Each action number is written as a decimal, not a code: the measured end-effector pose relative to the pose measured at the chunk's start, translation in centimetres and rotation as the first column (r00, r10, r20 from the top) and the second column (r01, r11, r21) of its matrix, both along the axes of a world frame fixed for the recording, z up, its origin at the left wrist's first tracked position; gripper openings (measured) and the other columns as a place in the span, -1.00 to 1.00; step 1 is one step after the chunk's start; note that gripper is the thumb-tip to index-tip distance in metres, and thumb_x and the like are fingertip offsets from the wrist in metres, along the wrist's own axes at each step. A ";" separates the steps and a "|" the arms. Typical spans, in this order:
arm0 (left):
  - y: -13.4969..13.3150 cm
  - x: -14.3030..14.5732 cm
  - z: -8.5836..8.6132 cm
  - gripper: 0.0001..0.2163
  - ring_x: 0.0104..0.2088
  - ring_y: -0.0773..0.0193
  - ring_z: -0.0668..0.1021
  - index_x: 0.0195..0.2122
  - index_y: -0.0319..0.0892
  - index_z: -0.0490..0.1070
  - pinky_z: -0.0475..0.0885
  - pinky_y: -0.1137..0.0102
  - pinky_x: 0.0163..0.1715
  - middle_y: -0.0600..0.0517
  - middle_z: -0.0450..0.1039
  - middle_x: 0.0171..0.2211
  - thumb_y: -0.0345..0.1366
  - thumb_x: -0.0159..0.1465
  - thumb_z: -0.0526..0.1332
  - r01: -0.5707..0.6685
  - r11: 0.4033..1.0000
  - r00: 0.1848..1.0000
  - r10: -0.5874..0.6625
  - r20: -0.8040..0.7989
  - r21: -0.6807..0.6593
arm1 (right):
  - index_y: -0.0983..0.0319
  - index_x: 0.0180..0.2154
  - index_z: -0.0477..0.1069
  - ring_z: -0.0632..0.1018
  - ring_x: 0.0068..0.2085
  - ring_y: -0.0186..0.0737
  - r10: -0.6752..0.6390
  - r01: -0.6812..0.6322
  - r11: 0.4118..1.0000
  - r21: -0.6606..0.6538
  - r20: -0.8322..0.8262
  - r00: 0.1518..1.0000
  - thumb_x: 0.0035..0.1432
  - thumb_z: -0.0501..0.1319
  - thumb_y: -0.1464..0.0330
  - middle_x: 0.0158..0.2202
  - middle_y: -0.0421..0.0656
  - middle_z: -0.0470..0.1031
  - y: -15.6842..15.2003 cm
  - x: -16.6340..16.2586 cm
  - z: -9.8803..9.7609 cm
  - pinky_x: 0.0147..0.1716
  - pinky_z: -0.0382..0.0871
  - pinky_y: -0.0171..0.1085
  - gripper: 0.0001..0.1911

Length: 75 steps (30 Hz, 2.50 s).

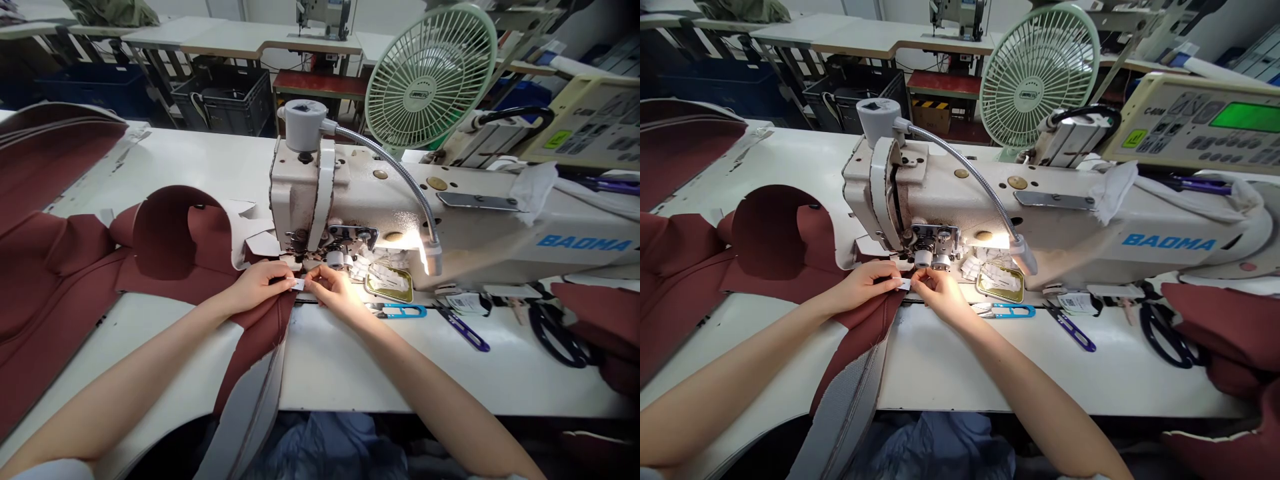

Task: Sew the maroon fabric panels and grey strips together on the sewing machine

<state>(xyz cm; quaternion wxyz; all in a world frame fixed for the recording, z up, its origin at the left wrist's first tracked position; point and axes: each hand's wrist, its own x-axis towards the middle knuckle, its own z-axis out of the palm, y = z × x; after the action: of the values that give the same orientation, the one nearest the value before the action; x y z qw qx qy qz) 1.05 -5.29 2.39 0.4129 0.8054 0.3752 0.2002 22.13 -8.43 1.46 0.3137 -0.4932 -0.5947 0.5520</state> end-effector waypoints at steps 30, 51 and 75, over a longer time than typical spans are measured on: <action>0.4 -0.7 1.1 -0.72 -0.24 0.09 0.54 -0.08 -0.14 0.38 0.34 0.36 -0.32 -0.01 0.52 -0.25 -0.11 0.27 0.19 -0.182 0.952 0.916 0.255 -0.308 0.246 | 0.21 -0.41 0.44 0.48 -0.41 -0.32 -0.056 0.001 0.991 0.133 0.410 0.910 0.11 0.20 0.39 -0.45 -0.23 0.52 1.0 -0.7 0.4 -0.40 0.27 -0.37 -0.92; -2.5 1.0 -0.4 -0.79 -0.40 0.25 0.52 -0.20 -0.13 0.54 0.24 0.36 -0.44 0.01 0.52 -0.26 -0.32 0.37 0.08 0.009 0.756 0.845 0.344 -0.409 0.654 | 0.14 -0.31 0.48 0.52 -0.33 -0.15 -0.180 0.088 0.982 0.169 0.675 0.715 0.16 0.14 0.25 -0.33 -0.18 0.56 2.6 -2.6 -0.5 -0.35 0.32 -0.29 -0.82; -2.4 0.9 -1.4 -0.77 -0.16 0.16 0.45 -0.23 -0.21 0.53 0.40 0.28 -0.17 -0.08 0.48 -0.14 -0.38 0.37 0.06 0.062 0.785 0.920 0.194 -0.340 0.616 | 0.19 -0.23 0.48 0.55 -0.27 -0.12 -0.182 -0.013 0.971 0.240 0.769 0.612 0.27 0.10 0.28 -0.27 -0.11 0.57 2.0 -3.0 0.7 -0.35 0.34 -0.30 -0.80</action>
<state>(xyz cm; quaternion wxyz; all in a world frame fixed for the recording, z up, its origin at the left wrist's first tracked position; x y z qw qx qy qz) 1.94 -7.71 1.03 0.0385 0.9047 0.3915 0.1638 19.16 -6.39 2.14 0.1003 -0.6742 -0.7054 0.1945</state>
